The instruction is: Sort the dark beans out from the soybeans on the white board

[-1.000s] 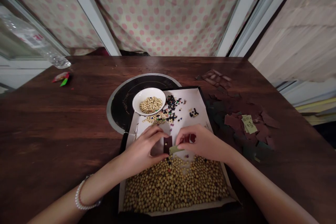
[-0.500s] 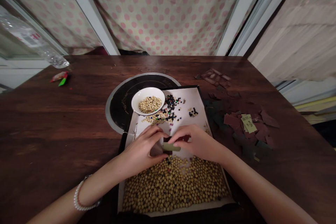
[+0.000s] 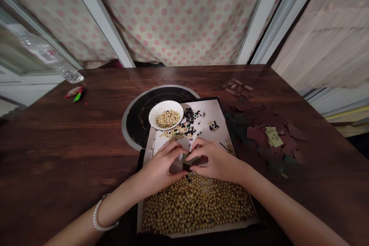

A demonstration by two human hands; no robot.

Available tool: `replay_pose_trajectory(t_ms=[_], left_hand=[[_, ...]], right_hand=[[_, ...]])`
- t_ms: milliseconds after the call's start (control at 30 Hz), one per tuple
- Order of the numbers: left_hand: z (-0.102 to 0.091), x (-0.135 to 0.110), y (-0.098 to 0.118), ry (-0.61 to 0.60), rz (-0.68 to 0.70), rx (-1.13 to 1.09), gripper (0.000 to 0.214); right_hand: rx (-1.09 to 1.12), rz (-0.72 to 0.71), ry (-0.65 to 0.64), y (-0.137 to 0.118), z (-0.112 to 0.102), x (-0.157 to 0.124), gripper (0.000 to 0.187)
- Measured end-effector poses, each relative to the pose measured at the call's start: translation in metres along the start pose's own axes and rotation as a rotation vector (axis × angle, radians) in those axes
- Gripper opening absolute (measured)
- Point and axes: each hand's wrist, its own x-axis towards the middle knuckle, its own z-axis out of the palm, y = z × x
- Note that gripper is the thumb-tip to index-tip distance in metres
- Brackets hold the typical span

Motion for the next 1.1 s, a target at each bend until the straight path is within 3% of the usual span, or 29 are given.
replay_pose_trajectory(t_ms=[400, 1100], left_hand=[[0.0009, -0.0011, -0.0015, 0.034, 0.017, -0.031, 0.036], [-0.0006, -0.0004, -0.0015, -0.009, -0.027, -0.046, 0.041]], right_hand=[[-0.235, -0.063, -0.070, -0.0064, 0.0026, -0.0070, 0.026], [-0.231, -0.073, -0.084, -0.0034, 0.0033, -0.0065, 0.023]])
